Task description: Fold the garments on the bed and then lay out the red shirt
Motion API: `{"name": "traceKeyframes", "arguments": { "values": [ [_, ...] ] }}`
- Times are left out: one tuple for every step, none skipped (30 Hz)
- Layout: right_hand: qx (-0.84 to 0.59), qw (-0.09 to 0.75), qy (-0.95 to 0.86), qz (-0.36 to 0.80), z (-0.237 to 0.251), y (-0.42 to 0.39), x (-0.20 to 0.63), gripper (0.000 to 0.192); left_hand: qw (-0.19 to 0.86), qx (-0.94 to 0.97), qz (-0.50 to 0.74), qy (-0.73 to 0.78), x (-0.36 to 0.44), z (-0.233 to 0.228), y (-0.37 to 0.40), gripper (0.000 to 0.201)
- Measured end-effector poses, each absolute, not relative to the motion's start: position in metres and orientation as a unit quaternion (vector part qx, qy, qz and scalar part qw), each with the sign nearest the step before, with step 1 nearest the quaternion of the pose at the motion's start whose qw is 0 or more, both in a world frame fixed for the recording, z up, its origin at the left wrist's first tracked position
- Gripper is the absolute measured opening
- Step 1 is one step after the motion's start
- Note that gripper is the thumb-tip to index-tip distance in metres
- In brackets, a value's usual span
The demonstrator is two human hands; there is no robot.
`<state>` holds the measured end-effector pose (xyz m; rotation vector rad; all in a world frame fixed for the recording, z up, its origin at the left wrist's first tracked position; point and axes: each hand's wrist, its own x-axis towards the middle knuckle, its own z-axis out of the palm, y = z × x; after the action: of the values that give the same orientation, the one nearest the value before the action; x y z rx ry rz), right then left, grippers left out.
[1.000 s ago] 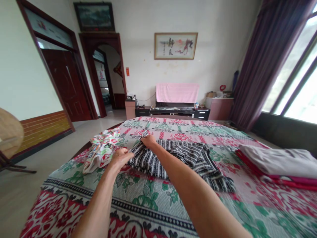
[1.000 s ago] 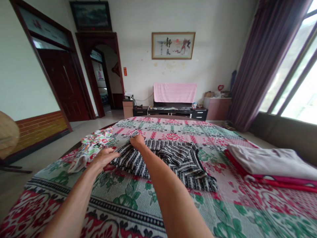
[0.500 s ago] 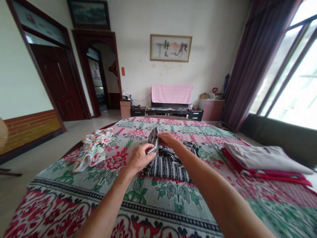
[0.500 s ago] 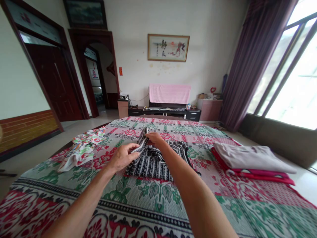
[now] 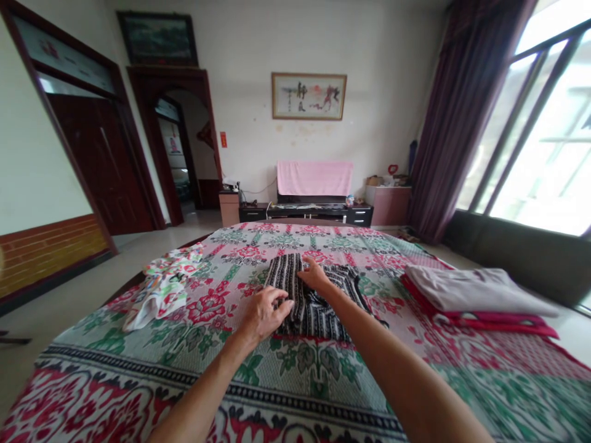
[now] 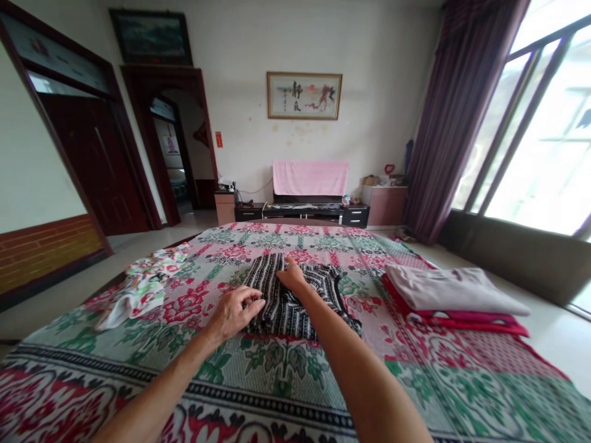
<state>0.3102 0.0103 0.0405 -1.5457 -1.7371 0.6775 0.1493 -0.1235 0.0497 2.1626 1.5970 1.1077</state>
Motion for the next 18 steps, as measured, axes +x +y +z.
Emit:
{"name": "traceKeyframes", "arguments": {
  "values": [
    [-0.606,0.337,-0.676,0.249,0.041,0.01,0.31,0.051,0.096,0.744,0.377,0.543,0.148,0.048,-0.123,0.026],
    [-0.614,0.324,-0.679,0.239,0.042,0.009,0.309,0.051,0.071,0.75,0.375,0.541,0.147,0.046,-0.123,0.025],
    [-0.622,0.308,-0.683,0.228,0.043,0.008,0.309,0.051,0.047,0.754,0.371,0.54,0.146,0.043,-0.122,0.025],
    [-0.628,0.29,-0.69,0.213,0.044,0.007,0.309,0.052,0.023,0.757,0.367,0.541,0.146,0.039,-0.121,0.024],
    [-0.633,0.271,-0.698,0.196,0.045,0.006,0.309,0.052,0.002,0.757,0.363,0.543,0.145,0.035,-0.119,0.023],
    [-0.638,0.255,-0.705,0.177,0.045,0.004,0.31,0.052,-0.014,0.757,0.36,0.545,0.145,0.031,-0.118,0.024],
    [-0.639,0.245,-0.713,0.156,0.046,0.003,0.31,0.053,-0.027,0.759,0.357,0.544,0.144,0.027,-0.116,0.025],
    [-0.637,0.242,-0.72,0.133,0.046,0.002,0.309,0.052,-0.038,0.761,0.355,0.542,0.144,0.023,-0.115,0.027],
    [-0.633,0.246,-0.725,0.112,0.046,0.001,0.309,0.051,-0.049,0.763,0.355,0.538,0.143,0.02,-0.113,0.029],
    [-0.629,0.255,-0.729,0.094,0.047,0.001,0.308,0.05,-0.059,0.764,0.356,0.535,0.143,0.017,-0.112,0.031],
    [-0.625,0.263,-0.73,0.079,0.048,0.002,0.306,0.049,-0.068,0.765,0.356,0.533,0.143,0.014,-0.111,0.034],
    [-0.622,0.27,-0.732,0.068,0.05,0.003,0.304,0.048,-0.072,0.766,0.354,0.532,0.142,0.012,-0.11,0.037],
    [-0.616,0.272,-0.736,0.061,0.052,0.005,0.303,0.048,-0.073,0.768,0.349,0.532,0.142,0.009,-0.109,0.041],
    [-0.605,0.271,-0.747,0.055,0.054,0.007,0.301,0.047,-0.069,0.772,0.341,0.532,0.141,0.007,-0.109,0.045],
    [-0.586,0.267,-0.764,0.05,0.055,0.009,0.299,0.047,-0.062,0.777,0.331,0.532,0.14,0.005,-0.108,0.049],
    [-0.561,0.26,-0.785,0.045,0.056,0.01,0.298,0.047,-0.053,0.782,0.321,0.531,0.139,0.003,-0.108,0.052],
    [-0.533,0.251,-0.807,0.039,0.056,0.012,0.297,0.046,-0.044,0.786,0.314,0.53,0.139,0.001,-0.108,0.054],
    [-0.51,0.237,-0.826,0.035,0.054,0.013,0.297,0.045,-0.034,0.79,0.307,0.53,0.138,-0.001,-0.109,0.055]
  ]
}}
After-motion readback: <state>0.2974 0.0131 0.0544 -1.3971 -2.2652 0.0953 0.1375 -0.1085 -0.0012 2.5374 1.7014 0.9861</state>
